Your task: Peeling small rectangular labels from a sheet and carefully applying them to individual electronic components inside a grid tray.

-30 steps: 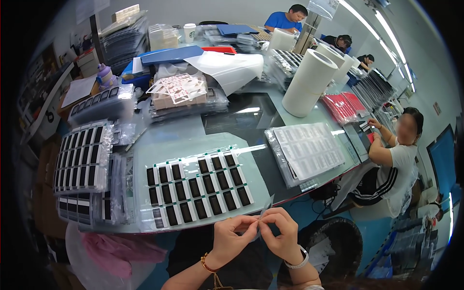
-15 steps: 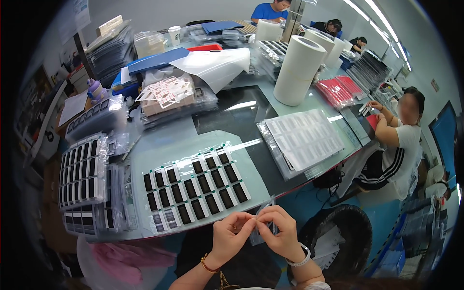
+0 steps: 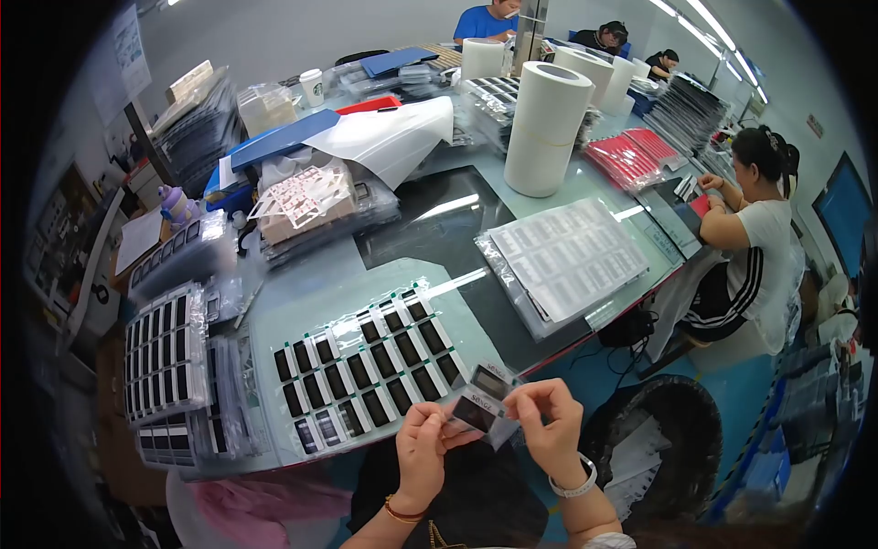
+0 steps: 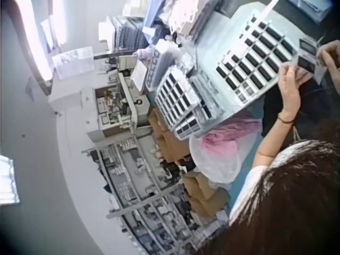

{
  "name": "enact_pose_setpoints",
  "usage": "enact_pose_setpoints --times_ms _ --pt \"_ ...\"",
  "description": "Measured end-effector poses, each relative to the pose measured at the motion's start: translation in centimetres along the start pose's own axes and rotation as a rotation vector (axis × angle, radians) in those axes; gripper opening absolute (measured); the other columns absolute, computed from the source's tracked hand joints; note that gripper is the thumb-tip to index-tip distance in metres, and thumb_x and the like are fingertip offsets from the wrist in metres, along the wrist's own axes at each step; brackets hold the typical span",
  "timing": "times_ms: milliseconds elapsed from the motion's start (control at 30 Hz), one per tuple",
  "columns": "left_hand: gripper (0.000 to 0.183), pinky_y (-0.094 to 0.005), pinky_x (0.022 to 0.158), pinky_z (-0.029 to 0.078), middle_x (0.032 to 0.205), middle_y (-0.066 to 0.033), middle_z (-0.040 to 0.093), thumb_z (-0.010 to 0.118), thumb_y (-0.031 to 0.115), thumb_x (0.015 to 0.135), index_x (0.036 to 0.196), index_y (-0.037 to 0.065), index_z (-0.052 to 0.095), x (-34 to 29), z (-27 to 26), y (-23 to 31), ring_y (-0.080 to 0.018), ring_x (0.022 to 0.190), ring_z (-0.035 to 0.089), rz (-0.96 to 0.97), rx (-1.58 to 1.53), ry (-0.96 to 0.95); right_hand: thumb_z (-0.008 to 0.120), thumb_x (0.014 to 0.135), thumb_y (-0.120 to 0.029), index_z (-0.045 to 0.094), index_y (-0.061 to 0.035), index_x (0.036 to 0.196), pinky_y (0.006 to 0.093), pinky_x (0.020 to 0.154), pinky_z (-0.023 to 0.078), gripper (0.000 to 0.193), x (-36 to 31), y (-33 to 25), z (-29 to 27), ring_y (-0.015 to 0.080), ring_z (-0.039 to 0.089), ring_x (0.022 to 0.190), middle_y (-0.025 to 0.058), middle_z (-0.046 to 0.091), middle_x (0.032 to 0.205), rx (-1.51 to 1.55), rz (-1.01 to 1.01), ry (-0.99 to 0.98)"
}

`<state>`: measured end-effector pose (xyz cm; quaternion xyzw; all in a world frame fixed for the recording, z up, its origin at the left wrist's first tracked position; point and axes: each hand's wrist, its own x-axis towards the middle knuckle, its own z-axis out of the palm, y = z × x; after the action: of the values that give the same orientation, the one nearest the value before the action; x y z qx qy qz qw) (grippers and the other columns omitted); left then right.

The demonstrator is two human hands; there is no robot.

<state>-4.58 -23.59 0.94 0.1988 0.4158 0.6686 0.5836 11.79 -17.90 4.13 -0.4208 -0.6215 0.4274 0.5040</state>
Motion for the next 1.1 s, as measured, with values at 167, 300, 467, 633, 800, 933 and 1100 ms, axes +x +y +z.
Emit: enact_pose_setpoints --times_ms 167,300,467,633,800,933,1100 --pt "0.015 -0.0531 0.088 0.062 0.098 -0.0084 0.064 0.041 0.019 0.105 0.096 0.009 0.047 0.5 -0.8 0.0 -0.0327 0.100 0.073 -0.145 -0.283 -0.080 0.055 0.104 -0.009 0.052 0.0006 0.102 0.0248 0.059 0.054 0.010 0.3 1.1 -0.8 0.0135 0.067 0.064 0.0135 0.073 0.084 0.318 0.143 0.020" --pt "0.015 -0.0544 0.089 0.061 0.100 -0.0099 0.066 0.040 0.019 0.105 0.095 0.009 0.046 0.4 -0.9 0.0 -0.0397 0.110 0.070 -0.180 -0.335 -0.090 0.053 0.105 -0.010 0.050 -0.0019 0.101 0.0256 0.043 0.049 0.010 1.8 2.6 -2.0 0.0164 0.060 0.047 0.0141 0.068 0.072 0.423 0.262 0.168" --pt "0.014 -0.0544 0.101 0.055 0.116 -0.0199 0.068 0.037 0.017 0.106 0.099 0.008 0.045 0.2 -0.5 -0.8 -0.0429 0.116 0.067 -0.042 -0.177 -0.143 0.058 0.103 -0.011 0.054 -0.0035 0.100 0.0220 0.039 0.039 0.009 2.2 3.9 -3.3 0.0104 0.051 0.043 0.0057 0.060 0.063 0.257 0.239 0.158" --pt "0.013 -0.0526 0.104 0.053 0.117 -0.0233 0.068 0.035 0.012 0.107 0.102 0.006 0.045 0.2 -0.4 -2.2 -0.0390 0.117 0.068 0.016 0.008 -0.181 0.059 0.102 -0.008 0.055 -0.0050 0.105 0.0218 0.038 0.037 0.006 2.7 3.6 -4.1 0.0080 0.044 0.042 0.0025 0.055 0.062 0.463 0.307 0.223" --pt "0.013 -0.0473 0.105 0.053 0.118 -0.0238 0.068 0.034 0.010 0.108 0.103 0.004 0.044 -0.2 0.0 -2.4 -0.0350 0.118 0.068 0.064 0.108 -0.204 0.049 0.103 -0.008 0.049 -0.0045 0.123 0.0257 0.035 0.040 0.020 1.2 -1.1 -5.4 0.0116 0.041 0.036 0.0041 0.050 0.056 0.563 0.338 0.154" --pt "0.009 -0.0304 0.088 0.056 0.093 -0.0083 0.064 0.041 0.009 0.108 0.108 0.001 0.046 -1.0 1.0 -2.6 -0.0190 0.097 0.071 0.163 0.132 -0.218 0.065 0.086 0.004 0.067 0.0018 0.112 0.0391 0.075 0.062 0.026 -0.9 -3.8 -3.3 0.0326 0.076 0.087 0.0198 0.076 0.101 -0.134 -0.402 -0.286" --pt "0.010 -0.0195 0.058 0.035 0.076 0.0036 0.051 0.048 0.011 0.106 0.103 0.003 0.053 -1.2 1.1 -1.8 -0.0019 0.066 0.041 0.341 0.397 -0.191 0.078 0.080 -0.001 0.073 0.0008 0.105 0.0394 0.087 0.060 0.026 0.8 -3.2 -1.4 0.0356 0.073 0.103 0.0180 0.075 0.112 -0.546 -0.524 -0.155"
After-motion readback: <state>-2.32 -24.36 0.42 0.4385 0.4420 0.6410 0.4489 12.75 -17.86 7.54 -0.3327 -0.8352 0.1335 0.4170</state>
